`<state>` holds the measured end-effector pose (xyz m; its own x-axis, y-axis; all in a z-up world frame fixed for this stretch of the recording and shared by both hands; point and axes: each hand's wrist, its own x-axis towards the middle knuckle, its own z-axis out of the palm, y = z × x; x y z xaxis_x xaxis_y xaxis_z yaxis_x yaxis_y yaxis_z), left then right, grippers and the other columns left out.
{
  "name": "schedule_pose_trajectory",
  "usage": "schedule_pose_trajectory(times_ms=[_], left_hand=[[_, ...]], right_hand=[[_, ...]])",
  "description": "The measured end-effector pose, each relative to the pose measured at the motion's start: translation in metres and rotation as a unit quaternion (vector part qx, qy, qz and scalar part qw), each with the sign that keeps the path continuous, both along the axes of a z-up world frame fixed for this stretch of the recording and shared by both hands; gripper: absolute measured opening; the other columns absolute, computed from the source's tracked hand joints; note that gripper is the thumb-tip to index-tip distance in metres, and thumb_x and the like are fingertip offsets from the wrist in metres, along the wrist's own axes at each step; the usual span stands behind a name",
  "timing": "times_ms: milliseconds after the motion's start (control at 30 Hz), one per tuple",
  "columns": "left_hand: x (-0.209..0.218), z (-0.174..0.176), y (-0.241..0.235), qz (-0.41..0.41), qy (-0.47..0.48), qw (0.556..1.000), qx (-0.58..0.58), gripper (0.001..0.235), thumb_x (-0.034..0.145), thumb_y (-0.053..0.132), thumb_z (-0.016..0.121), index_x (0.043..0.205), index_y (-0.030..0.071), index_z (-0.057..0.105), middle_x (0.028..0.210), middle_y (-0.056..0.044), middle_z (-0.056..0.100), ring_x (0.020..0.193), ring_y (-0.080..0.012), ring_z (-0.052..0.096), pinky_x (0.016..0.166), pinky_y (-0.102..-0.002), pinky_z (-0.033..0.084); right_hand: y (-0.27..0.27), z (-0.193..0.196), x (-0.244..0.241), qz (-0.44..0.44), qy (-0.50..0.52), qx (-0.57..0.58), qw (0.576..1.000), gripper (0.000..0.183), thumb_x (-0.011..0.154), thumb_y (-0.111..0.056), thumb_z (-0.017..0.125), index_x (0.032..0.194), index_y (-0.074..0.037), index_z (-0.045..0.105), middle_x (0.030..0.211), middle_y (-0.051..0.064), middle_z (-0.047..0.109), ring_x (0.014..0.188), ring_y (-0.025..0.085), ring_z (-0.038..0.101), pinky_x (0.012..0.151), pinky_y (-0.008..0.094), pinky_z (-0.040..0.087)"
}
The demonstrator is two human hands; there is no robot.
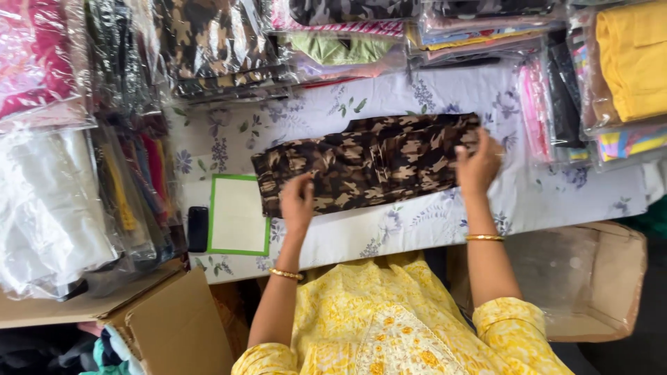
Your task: The person picks up a pair of camouflage pants, folds it on the table, and wraps it in a plastic bag. They then fold a pair of gray pants and bag it, followed by folding a black t-shirt and placing it into a plastic bag.
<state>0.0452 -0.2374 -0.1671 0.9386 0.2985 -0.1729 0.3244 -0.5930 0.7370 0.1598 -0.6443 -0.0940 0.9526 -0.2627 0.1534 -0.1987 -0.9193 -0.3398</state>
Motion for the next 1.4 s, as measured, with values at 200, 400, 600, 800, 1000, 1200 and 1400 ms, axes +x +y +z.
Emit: schedule_pose_trajectory(times_ms=[200, 400, 600, 800, 1000, 1200, 1400], left_hand=[[0.002, 0.036, 0.031, -0.131, -0.114, 0.958, 0.228, 0.060, 0.095, 0.034, 0.069, 0.149, 0.016, 0.049, 0.155, -0.016, 0.046, 0.145, -0.0370, 0.035, 0.119, -0.058, 0.020], [0.017, 0.045, 0.026, -0.121, -0.097, 0.958, 0.243, 0.050, 0.093, 0.033, 0.067, 0.139, 0.018, 0.059, 0.147, -0.009, 0.054, 0.140, -0.0312, 0.042, 0.118, -0.060, 0.017], [0.135, 0.035, -0.041, -0.101, -0.044, 0.985, 0.135, 0.016, 0.100, 0.028, 0.065, 0.106, 0.022, 0.079, 0.105, -0.001, 0.072, 0.108, -0.0227, 0.061, 0.107, -0.050, 0.033], [0.206, 0.000, -0.089, -0.167, 0.035, 0.960, 0.222, 0.016, 0.088, 0.032, 0.070, 0.096, 0.020, 0.078, 0.101, -0.003, 0.072, 0.108, -0.0242, 0.062, 0.101, -0.055, 0.033], [0.174, 0.015, -0.096, -0.164, -0.094, 0.951, 0.243, 0.051, 0.089, 0.026, 0.071, 0.138, 0.019, 0.058, 0.140, -0.007, 0.054, 0.134, -0.0296, 0.047, 0.116, -0.063, 0.022], [0.032, 0.038, -0.043, -0.249, -0.145, 0.928, 0.238, 0.070, 0.088, 0.034, 0.070, 0.152, 0.022, 0.044, 0.160, -0.013, 0.037, 0.147, -0.0350, 0.030, 0.117, -0.063, 0.014], [-0.002, 0.049, -0.023, -0.155, -0.081, 0.971, 0.166, 0.065, 0.089, 0.027, 0.071, 0.149, 0.014, 0.049, 0.157, -0.015, 0.040, 0.146, -0.0380, 0.031, 0.119, -0.058, 0.018]], right_hand=[[0.098, -0.047, -0.043, 0.265, 0.068, -0.042, 0.961, 0.076, 0.089, -0.043, 0.074, 0.153, -0.014, 0.046, 0.164, 0.016, 0.036, 0.150, 0.034, 0.027, 0.119, 0.061, 0.014], [0.089, -0.073, -0.067, 0.264, 0.086, 0.016, 0.961, 0.072, 0.099, -0.058, 0.053, 0.159, -0.022, 0.038, 0.171, 0.007, 0.022, 0.159, 0.028, 0.015, 0.125, 0.061, 0.002], [0.089, -0.074, -0.078, 0.269, 0.052, -0.035, 0.961, 0.064, 0.101, -0.054, 0.051, 0.156, -0.021, 0.045, 0.169, 0.008, 0.029, 0.158, 0.029, 0.020, 0.126, 0.061, 0.006], [0.089, -0.072, -0.075, 0.264, 0.040, -0.030, 0.963, 0.064, 0.101, -0.056, 0.049, 0.153, -0.020, 0.048, 0.167, 0.009, 0.033, 0.156, 0.029, 0.023, 0.125, 0.061, 0.008], [0.089, -0.073, -0.073, 0.260, 0.047, -0.030, 0.964, 0.063, 0.102, -0.056, 0.049, 0.154, -0.021, 0.048, 0.167, 0.008, 0.034, 0.156, 0.029, 0.025, 0.125, 0.061, 0.009], [0.088, -0.071, -0.073, 0.260, 0.061, -0.046, 0.963, 0.064, 0.099, -0.056, 0.051, 0.154, -0.022, 0.047, 0.166, 0.008, 0.033, 0.155, 0.028, 0.024, 0.123, 0.061, 0.009], [0.078, -0.088, -0.073, 0.266, -0.019, -0.003, 0.964, 0.039, 0.100, -0.035, 0.059, 0.129, -0.011, 0.068, 0.155, 0.008, 0.053, 0.150, 0.027, 0.040, 0.124, 0.059, 0.022]])
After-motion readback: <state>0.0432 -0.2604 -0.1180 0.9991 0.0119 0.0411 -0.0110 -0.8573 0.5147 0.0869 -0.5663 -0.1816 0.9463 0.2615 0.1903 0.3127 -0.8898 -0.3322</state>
